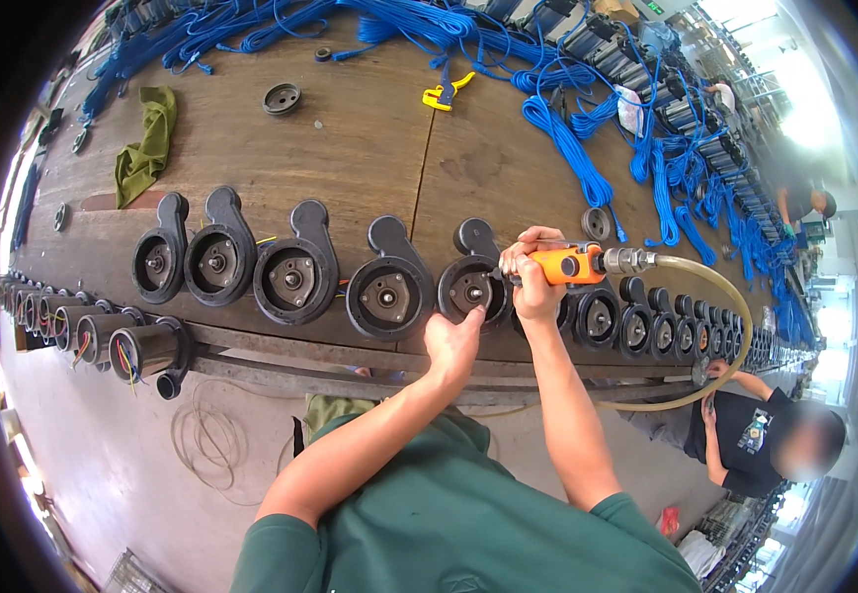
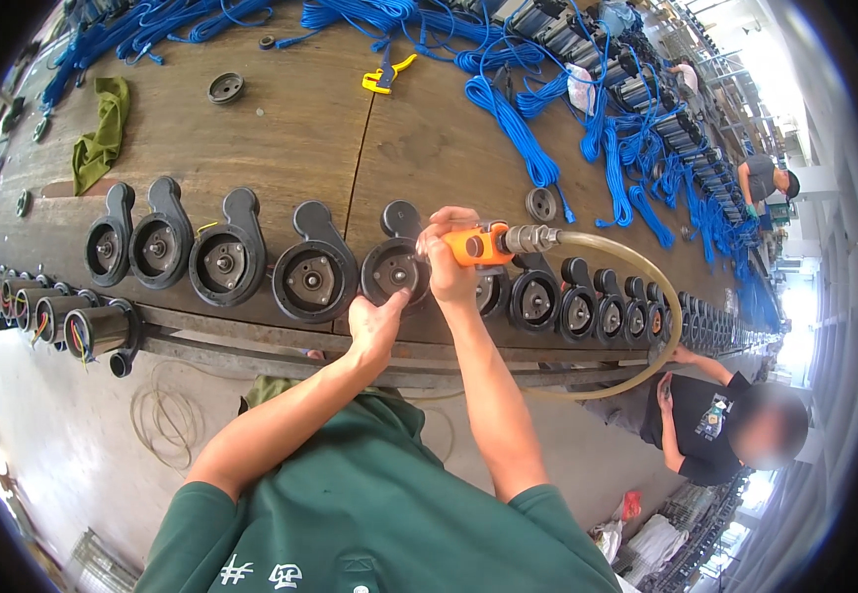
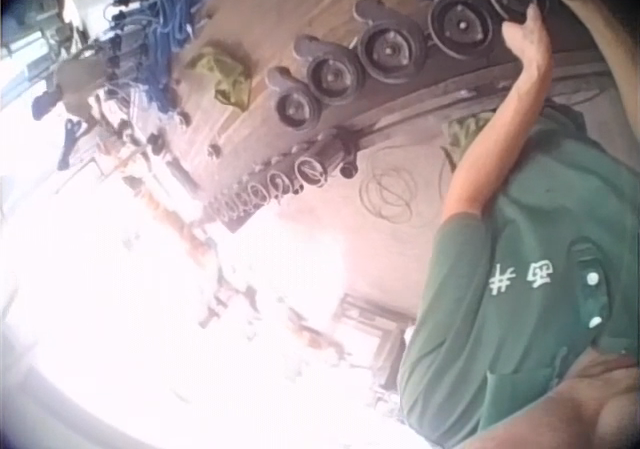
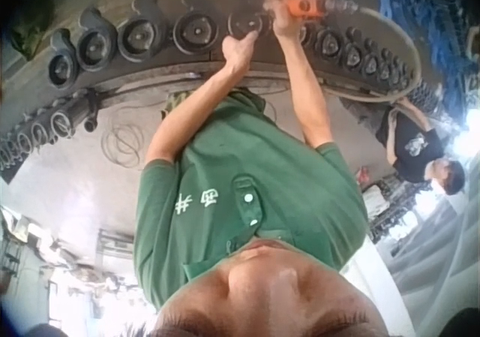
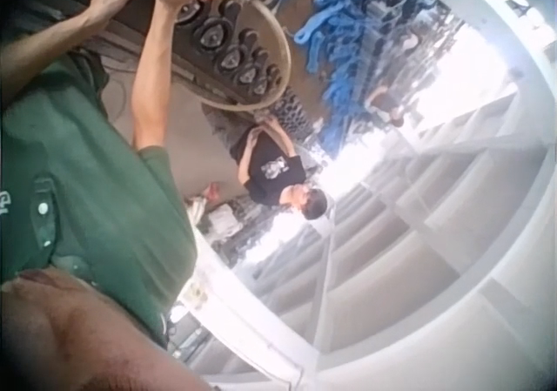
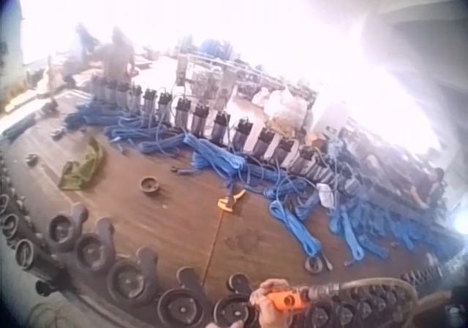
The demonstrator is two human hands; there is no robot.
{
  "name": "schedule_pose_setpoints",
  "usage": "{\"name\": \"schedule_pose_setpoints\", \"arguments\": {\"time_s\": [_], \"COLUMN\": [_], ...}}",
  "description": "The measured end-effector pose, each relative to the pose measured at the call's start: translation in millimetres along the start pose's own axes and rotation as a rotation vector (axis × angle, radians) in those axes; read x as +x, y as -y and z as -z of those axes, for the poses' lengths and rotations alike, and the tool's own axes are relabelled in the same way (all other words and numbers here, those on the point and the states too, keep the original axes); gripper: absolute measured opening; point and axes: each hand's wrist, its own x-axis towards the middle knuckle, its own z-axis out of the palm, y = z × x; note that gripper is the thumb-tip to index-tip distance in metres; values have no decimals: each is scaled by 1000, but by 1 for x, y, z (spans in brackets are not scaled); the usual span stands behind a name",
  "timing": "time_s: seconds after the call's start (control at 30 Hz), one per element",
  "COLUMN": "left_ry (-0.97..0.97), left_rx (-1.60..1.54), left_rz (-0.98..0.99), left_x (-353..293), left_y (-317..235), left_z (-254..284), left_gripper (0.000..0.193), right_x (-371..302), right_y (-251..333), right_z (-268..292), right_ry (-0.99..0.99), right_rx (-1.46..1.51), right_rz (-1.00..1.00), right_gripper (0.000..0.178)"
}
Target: The person assembles pump components on a factory line using a pneumatic screwdriver. They place metal plates onto pump housings, wipe parts with a cloth, and secure bolts into the assembly.
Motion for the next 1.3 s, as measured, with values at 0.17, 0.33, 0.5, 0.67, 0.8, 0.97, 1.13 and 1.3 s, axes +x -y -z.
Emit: {"name": "schedule_pose_setpoints", "arguments": {"time_s": [0.17,0.33,0.5,0.67,0.8,0.97,1.13,1.3], "left_ry": [25,-27,109,659,453,261,316,260], "left_rx": [-39,-42,-31,-57,694,1282,1421,1492], "left_rz": [11,19,167,281,-966,-1291,-1256,-1280], "left_x": [-4,-6,-22,-68,-72,-45,-34,-31], "left_y": [-2,5,-20,-34,-59,-65,-70,-75], "left_z": [1,-5,5,35,-3,-60,-77,-86], "left_gripper": [42,44,64,41,24,46,59,59], "right_x": [-2,1,9,-12,-35,-64,-74,-69], "right_y": [-2,-7,8,79,94,96,94,83], "right_z": [-2,-1,4,31,104,167,183,177], "right_ry": [77,63,48,-44,-59,-75,-203,-222], "right_rx": [-71,-25,-88,71,183,189,106,234], "right_rz": [-32,-45,-13,205,207,130,69,67], "right_gripper": [18,21,25,19,27,26,25,23]}}
